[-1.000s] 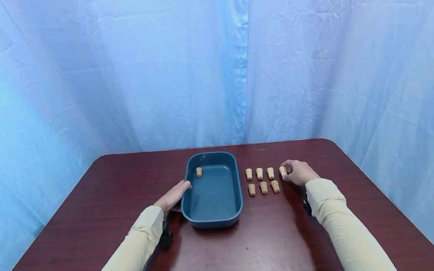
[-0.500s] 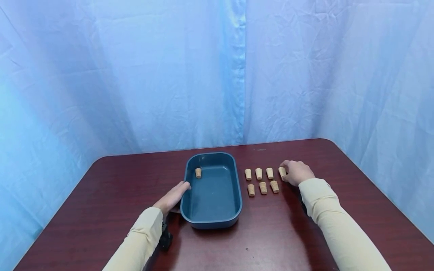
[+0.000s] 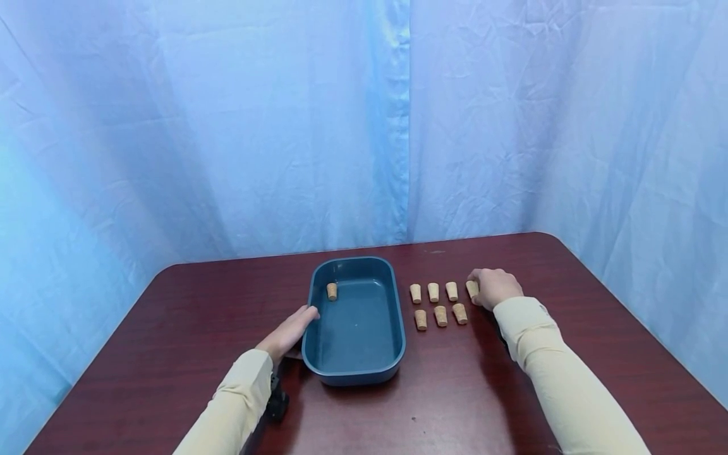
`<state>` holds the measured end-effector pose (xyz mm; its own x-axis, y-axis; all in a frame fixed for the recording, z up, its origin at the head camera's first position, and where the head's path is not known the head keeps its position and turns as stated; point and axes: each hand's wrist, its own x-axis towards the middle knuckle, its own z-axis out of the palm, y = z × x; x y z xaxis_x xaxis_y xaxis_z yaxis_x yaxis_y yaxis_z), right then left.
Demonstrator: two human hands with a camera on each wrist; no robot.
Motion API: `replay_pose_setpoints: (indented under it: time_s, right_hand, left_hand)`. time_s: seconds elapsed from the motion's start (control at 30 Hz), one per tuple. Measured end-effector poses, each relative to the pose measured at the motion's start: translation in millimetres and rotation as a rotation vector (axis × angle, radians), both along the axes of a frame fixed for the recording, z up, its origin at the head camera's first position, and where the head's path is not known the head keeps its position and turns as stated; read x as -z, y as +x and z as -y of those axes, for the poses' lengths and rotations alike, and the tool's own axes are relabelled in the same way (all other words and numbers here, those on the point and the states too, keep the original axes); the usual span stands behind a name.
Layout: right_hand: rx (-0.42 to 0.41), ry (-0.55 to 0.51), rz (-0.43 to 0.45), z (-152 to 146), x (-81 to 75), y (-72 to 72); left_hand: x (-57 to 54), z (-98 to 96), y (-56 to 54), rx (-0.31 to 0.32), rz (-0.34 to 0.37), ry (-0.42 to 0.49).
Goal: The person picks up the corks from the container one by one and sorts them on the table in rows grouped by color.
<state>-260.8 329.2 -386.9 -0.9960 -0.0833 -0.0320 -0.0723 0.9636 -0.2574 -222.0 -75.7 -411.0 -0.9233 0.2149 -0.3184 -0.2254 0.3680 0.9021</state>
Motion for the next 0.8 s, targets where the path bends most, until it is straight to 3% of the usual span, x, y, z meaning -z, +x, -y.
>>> replay_pose_setpoints:
  time_s: [0.8]
  right_hand:
    - [-0.005, 0.011, -0.022, -0.4, -0.8, 0.6]
  left_hand:
    - [0.7, 0.2, -1.0, 0.002, -0.004, -0.010]
